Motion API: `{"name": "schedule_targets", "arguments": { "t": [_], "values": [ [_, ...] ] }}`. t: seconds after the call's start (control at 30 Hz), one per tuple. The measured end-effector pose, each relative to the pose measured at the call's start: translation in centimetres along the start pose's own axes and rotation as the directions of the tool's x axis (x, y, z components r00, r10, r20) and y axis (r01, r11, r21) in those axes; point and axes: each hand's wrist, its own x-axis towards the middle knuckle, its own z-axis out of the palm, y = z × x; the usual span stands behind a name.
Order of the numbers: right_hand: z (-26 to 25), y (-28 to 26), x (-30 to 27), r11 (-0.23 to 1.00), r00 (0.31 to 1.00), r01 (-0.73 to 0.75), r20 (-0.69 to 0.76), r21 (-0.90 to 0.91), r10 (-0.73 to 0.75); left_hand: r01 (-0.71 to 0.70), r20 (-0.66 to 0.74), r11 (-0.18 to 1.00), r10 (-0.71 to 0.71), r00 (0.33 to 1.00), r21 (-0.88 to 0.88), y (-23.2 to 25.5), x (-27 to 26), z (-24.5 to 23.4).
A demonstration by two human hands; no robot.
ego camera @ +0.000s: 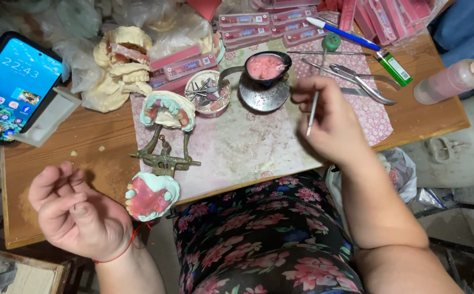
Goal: Applying and shaping wax on a dental model using laboratory tools
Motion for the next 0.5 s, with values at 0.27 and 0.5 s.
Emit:
{"name": "schedule_targets", "arguments": {
  "t": [0.27,0.5],
  "values": [
    [-3.2,2.4,-0.8,0.974,0.992,0.113,-0.028,-0.198,-0.121,-0.006,0.000,0.999,0.006,1.000,0.042,-0.2,-0.1,0.4],
    [-2.3,3.5,-0.3,0.802,0.939,0.250,-0.067,-0.542,-0.338,-0.026,0.011,0.995,0.025,1.000,0.098,-0.4,-0.1,0.2]
  ]
}}
